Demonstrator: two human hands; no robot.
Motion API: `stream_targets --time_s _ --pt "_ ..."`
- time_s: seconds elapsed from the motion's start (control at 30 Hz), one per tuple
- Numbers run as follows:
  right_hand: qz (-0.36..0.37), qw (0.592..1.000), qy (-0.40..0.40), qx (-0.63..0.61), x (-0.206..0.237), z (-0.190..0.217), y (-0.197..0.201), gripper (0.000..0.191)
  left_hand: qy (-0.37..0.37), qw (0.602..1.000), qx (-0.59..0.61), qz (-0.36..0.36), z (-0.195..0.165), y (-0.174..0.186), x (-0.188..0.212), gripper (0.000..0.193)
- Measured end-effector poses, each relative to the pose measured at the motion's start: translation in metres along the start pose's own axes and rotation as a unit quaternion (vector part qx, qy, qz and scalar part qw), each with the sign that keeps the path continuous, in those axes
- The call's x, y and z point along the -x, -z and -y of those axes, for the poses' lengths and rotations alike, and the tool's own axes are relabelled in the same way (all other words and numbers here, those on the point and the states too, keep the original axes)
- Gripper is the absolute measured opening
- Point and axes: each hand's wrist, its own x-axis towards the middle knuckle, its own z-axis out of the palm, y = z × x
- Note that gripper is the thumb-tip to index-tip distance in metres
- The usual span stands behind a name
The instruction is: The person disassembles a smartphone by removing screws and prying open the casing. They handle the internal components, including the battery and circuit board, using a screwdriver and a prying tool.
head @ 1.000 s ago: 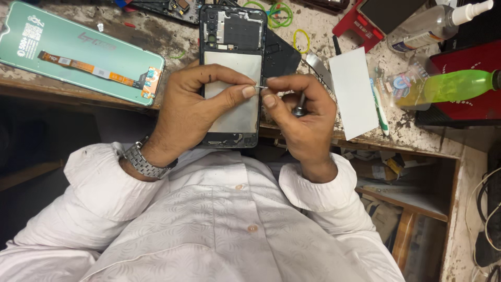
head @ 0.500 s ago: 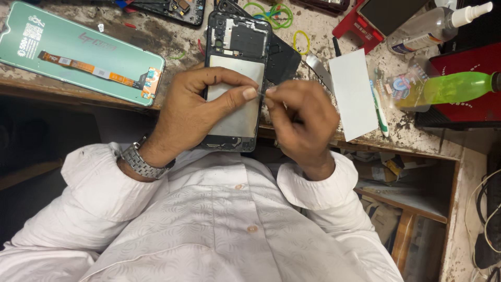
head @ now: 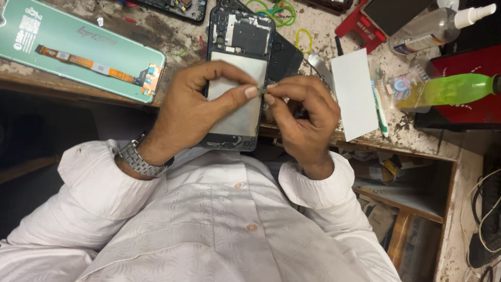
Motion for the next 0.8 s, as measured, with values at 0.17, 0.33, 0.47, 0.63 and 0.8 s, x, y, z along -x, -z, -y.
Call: stream_targets --time_s 0.17,0.33,0.47,0.63,0.8 --pt "-0.003 1.000 -0.023 0.009 -0.017 0.004 0.012 0.014 -0.087 0.996 -0.015 -0.008 -0.004 -0.002 0.000 0.060" --pt "0.024 0.996 0.023 0.082 -0.033 0.015 0.013 0.014 -0.115 0.990 -0.079 -0.006 -0.003 -0.003 0.003 0.082" --pt "0.040 0.994 0.031 0.095 -0.040 0.020 0.008 0.014 -0.103 0.992 -0.077 0.006 0.000 -0.002 0.003 0.086" --pt "0.052 0.994 0.036 0.091 -0.047 0.022 0.006 0.015 -0.108 0.991 -0.083 0.015 0.001 -0.001 0.000 0.089" --pt "0.054 0.994 0.027 0.087 -0.054 0.020 0.004 0.015 -0.107 0.991 -0.073 0.020 -0.001 0.000 -0.007 0.088"
